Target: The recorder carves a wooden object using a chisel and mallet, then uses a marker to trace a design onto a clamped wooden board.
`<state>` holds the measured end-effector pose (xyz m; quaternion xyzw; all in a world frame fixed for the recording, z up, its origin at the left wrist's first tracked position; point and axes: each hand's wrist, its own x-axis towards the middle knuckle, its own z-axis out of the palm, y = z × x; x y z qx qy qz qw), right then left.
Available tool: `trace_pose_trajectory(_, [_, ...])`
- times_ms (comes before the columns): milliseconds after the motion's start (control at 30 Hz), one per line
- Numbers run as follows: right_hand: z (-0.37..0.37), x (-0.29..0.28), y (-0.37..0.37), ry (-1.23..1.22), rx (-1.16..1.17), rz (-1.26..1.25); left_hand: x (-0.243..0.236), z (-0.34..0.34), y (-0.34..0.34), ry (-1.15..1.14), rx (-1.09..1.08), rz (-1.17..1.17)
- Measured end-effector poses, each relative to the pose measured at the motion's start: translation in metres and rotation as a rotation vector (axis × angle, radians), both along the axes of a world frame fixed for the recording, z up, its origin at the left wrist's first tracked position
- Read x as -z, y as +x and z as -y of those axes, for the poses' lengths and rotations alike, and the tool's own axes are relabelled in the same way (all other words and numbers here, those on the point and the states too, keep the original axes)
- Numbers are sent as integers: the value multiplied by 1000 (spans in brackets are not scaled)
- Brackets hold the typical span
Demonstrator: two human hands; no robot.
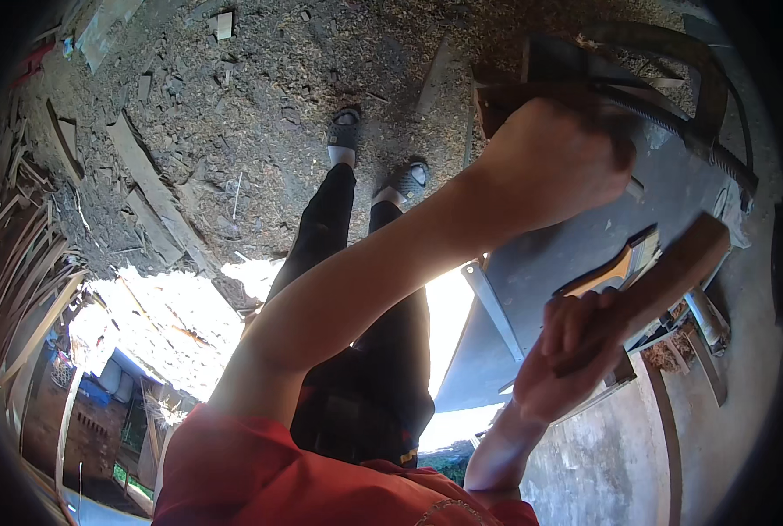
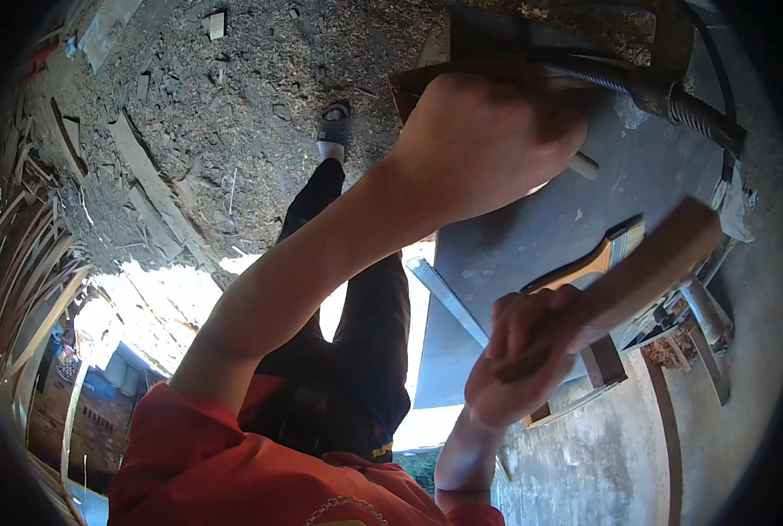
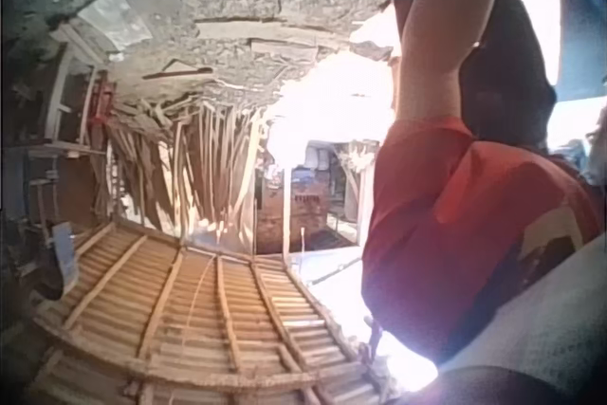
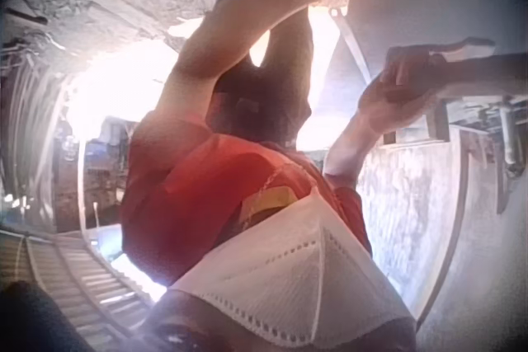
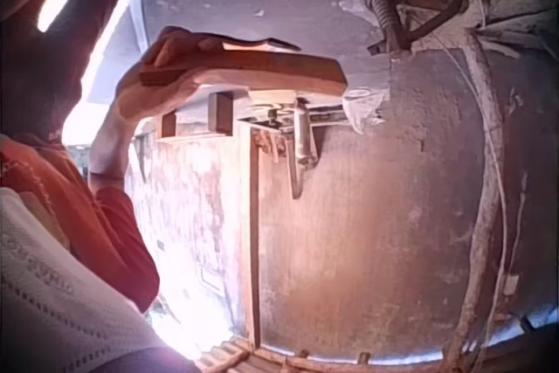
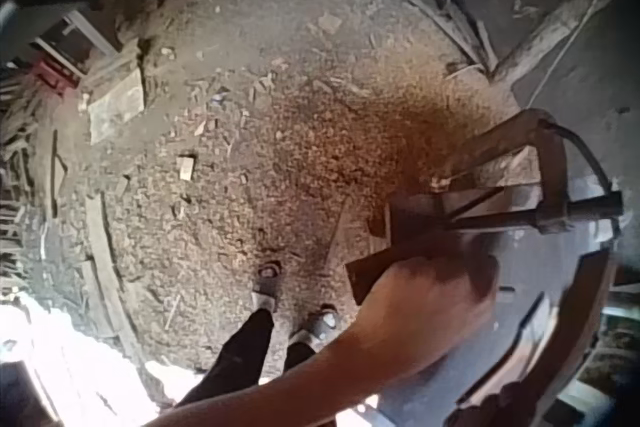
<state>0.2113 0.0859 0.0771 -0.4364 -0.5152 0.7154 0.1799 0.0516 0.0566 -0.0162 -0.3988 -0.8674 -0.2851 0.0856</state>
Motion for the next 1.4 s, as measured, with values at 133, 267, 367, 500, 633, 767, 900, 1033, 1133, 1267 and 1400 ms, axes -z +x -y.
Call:
trace_pose_trajectory(133, [-1,-1,1,-122,-509,173,1,-1,-2,78,-1,-19])
trace_pose_trajectory(267, [1,2,1,44,183,-16,2,0,-4,152,-27,-39])
trace_pose_trajectory(367, [-1,6,0,55,62,-8,1,1,-2,123,-16,-24])
trace_pose_trajectory(500, [-4,3,2,-2,-26,19,1,0,1,22,-40,0])
trace_pose_trajectory(633, [2,1,9,25,-40,74,5,-2,-3,127,-26,-26])
trace_pose_trajectory(767, [-6,-4,19,-50,-242,155,6,1,-5,217,-48,-45])
trace_pose_trajectory(900, [-27,-9,25,121,74,29,1,7,1,40,-20,-7])
trace_pose_trajectory(1033, [-19,-5,26,38,48,-124,-1,8,0,98,22,52])
trace_pose_trajectory(1133, [0,5,26,7,55,-24,2,6,-3,127,16,13])
trace_pose_trajectory(1267, [4,4,28,-52,-325,110,5,10,-5,219,-2,36])
trace_pose_trajectory(1400, [-5,5,29,7,-50,49,2,18,-3,205,66,86])
